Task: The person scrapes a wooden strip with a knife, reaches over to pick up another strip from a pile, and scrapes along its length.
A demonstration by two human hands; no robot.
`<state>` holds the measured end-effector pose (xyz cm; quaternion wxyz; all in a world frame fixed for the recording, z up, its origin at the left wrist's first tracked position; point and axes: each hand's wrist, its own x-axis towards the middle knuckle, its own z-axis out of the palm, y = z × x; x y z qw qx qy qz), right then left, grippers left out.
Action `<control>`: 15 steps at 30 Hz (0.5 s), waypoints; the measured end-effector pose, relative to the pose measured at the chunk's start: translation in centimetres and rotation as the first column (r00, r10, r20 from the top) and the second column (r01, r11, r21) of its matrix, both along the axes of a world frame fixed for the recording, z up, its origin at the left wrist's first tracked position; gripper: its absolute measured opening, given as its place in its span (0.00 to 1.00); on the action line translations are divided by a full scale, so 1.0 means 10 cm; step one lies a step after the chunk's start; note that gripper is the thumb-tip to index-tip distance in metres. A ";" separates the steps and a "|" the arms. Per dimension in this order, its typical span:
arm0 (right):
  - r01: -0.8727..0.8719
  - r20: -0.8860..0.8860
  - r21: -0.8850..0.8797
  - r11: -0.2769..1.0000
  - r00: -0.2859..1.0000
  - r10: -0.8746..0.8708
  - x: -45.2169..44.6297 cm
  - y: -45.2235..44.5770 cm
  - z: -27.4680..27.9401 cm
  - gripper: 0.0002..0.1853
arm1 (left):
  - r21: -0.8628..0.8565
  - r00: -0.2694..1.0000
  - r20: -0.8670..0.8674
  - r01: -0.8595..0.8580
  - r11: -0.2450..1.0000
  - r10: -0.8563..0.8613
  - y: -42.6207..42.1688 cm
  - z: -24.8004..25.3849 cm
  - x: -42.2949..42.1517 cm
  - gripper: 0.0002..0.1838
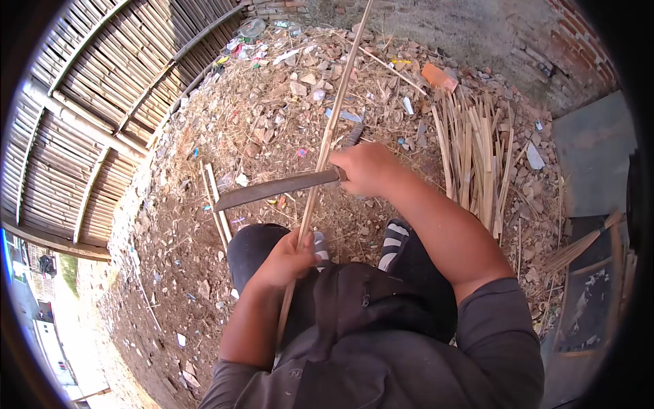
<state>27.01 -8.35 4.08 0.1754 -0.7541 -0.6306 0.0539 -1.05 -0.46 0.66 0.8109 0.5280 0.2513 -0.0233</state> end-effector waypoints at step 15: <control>0.166 -0.051 -0.066 0.984 0.984 -0.169 0.23 0.08 -0.22 0.12 | 0.046 0.999 -0.046 -0.025 0.999 0.027 -0.01 0.10 0.08 0.19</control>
